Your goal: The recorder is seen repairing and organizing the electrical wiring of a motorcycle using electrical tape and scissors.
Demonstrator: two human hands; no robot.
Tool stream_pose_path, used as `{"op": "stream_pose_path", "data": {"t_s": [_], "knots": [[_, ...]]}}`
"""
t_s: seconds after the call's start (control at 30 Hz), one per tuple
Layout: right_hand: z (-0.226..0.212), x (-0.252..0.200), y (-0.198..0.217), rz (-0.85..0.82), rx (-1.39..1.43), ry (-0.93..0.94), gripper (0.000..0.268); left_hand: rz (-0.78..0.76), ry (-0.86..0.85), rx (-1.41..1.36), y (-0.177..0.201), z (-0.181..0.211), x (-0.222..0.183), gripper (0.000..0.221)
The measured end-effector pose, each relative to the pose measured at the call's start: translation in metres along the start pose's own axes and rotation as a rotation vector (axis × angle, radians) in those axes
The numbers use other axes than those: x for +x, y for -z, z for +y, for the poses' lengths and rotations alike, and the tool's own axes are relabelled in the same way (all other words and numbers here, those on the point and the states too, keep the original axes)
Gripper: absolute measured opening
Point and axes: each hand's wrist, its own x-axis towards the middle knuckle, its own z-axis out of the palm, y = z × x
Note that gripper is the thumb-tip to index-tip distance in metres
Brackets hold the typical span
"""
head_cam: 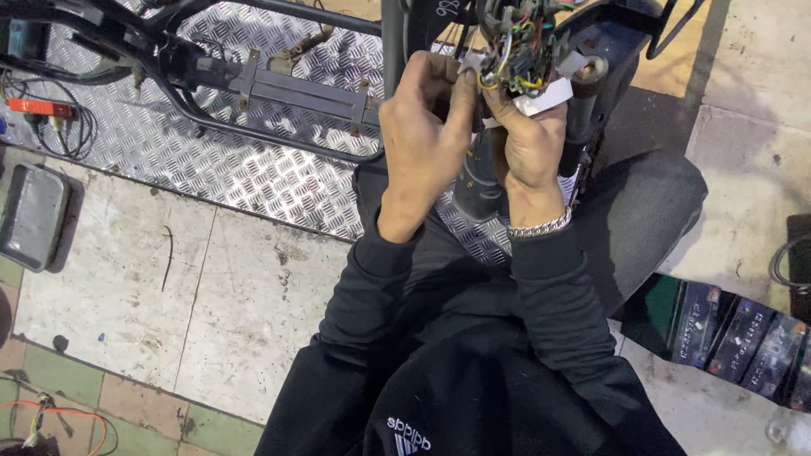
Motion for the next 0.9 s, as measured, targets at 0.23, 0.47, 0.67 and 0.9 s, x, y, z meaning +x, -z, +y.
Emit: {"op": "stream_pose_path", "data": {"t_s": [0.23, 0.47, 0.67, 0.9], "knots": [[0.007, -0.001, -0.002, -0.005, 0.014, 0.037, 0.04, 0.07, 0.04, -0.001, 0.007, 0.003, 0.006, 0.029], [0.011, -0.004, 0.001, 0.009, 0.008, 0.121, 0.038, -0.018, -0.063, -0.016, 0.014, 0.011, -0.005, 0.014], [0.016, -0.003, 0.002, 0.044, 0.057, 0.125, 0.04, -0.044, -0.186, 0.3, 0.014, 0.022, -0.001, 0.023], [0.016, -0.006, 0.013, 0.024, -0.019, 0.105, 0.039, -0.245, -0.162, 0.462, 0.019, 0.019, 0.018, 0.019]]}}
